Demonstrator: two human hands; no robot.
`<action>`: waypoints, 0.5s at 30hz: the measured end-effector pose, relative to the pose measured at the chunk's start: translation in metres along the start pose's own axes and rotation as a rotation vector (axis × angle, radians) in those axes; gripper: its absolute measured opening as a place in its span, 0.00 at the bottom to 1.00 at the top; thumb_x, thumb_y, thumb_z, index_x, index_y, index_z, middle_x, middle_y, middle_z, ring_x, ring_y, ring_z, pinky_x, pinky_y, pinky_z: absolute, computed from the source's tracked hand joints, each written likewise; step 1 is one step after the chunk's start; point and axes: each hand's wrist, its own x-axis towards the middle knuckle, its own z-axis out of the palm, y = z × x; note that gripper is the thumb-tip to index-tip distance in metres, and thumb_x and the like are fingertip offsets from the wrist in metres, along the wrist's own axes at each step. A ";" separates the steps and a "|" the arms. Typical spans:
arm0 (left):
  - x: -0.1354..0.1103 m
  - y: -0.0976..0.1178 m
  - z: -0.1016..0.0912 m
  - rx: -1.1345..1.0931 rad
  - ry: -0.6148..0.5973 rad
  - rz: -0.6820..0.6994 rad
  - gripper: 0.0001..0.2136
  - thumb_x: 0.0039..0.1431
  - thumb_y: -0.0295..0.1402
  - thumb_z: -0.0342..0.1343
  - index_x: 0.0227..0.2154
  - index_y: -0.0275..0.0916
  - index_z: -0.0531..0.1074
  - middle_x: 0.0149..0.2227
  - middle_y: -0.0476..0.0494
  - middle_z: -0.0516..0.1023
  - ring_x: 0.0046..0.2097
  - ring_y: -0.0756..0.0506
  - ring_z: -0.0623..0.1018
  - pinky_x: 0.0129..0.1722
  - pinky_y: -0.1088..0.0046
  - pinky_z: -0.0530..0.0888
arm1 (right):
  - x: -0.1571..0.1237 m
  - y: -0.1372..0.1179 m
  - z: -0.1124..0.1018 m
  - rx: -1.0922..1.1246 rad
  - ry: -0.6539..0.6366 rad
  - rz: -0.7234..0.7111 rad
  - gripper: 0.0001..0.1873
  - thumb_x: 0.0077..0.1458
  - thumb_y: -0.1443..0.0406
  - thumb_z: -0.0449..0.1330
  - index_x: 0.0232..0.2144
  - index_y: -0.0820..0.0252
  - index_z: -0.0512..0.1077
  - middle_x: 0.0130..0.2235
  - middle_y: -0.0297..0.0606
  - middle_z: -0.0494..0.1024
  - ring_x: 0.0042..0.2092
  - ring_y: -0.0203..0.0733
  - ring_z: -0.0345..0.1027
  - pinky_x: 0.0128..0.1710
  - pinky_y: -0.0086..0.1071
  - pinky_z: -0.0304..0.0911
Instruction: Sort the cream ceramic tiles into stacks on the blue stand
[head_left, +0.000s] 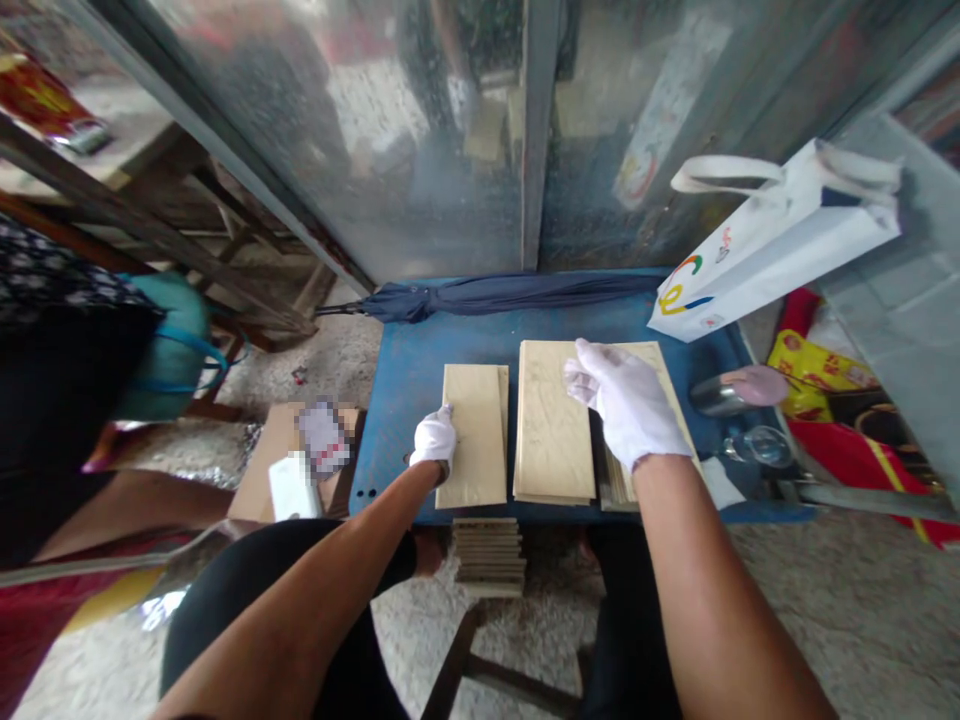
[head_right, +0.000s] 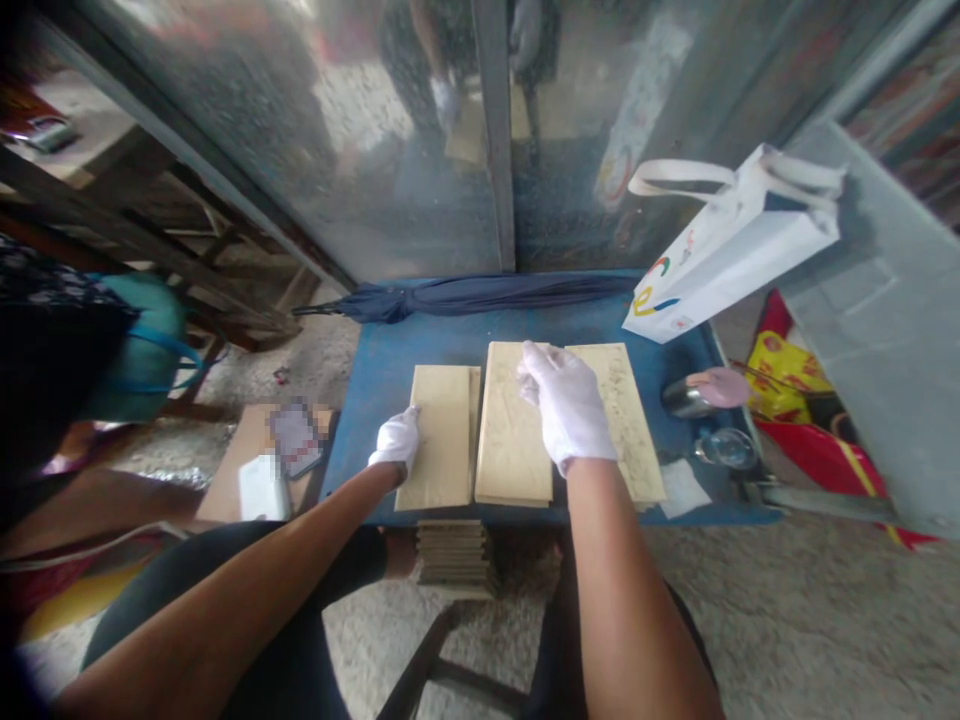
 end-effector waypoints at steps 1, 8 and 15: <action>0.003 0.002 0.001 0.004 -0.003 0.014 0.20 0.67 0.38 0.41 0.45 0.32 0.75 0.49 0.33 0.77 0.53 0.41 0.75 0.50 0.73 0.69 | 0.000 -0.001 -0.001 -0.002 0.006 0.005 0.23 0.37 0.51 0.71 0.26 0.59 0.67 0.24 0.31 0.72 0.26 0.32 0.67 0.27 0.27 0.62; 0.012 0.004 0.008 0.061 -0.008 0.059 0.20 0.67 0.37 0.40 0.45 0.32 0.74 0.51 0.33 0.76 0.55 0.43 0.74 0.51 0.74 0.68 | 0.002 -0.001 -0.002 -0.030 -0.015 0.006 0.21 0.41 0.51 0.70 0.26 0.59 0.67 0.26 0.31 0.73 0.26 0.31 0.66 0.28 0.27 0.62; 0.013 0.001 0.016 0.134 -0.012 0.080 0.20 0.67 0.37 0.40 0.44 0.33 0.75 0.49 0.33 0.78 0.53 0.43 0.75 0.49 0.74 0.69 | 0.005 0.003 0.001 -0.057 -0.063 -0.025 0.20 0.44 0.52 0.68 0.27 0.59 0.67 0.23 0.30 0.70 0.25 0.31 0.65 0.26 0.26 0.60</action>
